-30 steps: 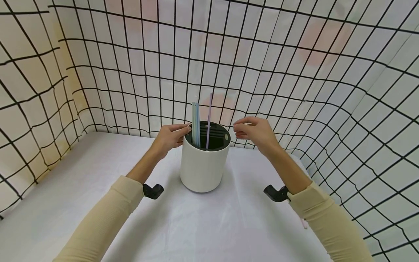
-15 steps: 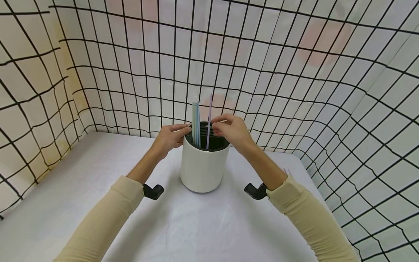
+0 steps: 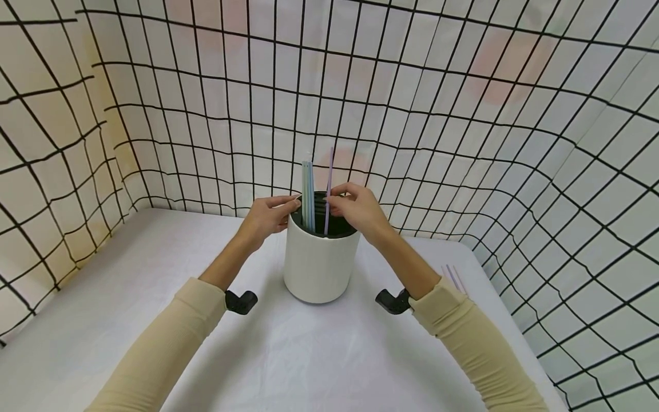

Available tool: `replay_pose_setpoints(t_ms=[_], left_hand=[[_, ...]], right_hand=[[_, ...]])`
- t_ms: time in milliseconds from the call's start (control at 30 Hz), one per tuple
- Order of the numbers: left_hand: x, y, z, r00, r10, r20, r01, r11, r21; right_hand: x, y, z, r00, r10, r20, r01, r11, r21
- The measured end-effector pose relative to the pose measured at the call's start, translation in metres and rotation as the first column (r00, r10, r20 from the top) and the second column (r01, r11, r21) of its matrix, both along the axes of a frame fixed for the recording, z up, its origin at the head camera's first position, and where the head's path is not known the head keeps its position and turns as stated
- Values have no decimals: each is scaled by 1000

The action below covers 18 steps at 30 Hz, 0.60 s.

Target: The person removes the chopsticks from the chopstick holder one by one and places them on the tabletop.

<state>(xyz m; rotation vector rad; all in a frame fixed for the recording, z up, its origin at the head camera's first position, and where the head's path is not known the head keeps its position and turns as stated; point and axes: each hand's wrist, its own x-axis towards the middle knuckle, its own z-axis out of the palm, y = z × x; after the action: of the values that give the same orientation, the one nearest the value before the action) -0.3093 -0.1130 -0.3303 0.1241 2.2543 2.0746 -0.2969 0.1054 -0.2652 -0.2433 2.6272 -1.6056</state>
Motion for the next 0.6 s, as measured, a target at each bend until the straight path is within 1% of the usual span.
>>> replay_pose_setpoints(t_ms=[133, 367, 600], left_hand=[[0, 0, 0, 1000, 0, -6, 0, 1000, -7], [0, 0, 0, 1000, 1, -5, -1, 1000, 2], [0, 0, 1, 1000, -5, -5, 5, 1000, 3]], right_hand=[[-1, -1, -3, 1000, -4, -6, 4, 1000, 0], [-3, -1, -8, 999, 8, -40, -9, 999, -37], [-5, 3, -5, 999, 19, -42, -23, 995, -94]])
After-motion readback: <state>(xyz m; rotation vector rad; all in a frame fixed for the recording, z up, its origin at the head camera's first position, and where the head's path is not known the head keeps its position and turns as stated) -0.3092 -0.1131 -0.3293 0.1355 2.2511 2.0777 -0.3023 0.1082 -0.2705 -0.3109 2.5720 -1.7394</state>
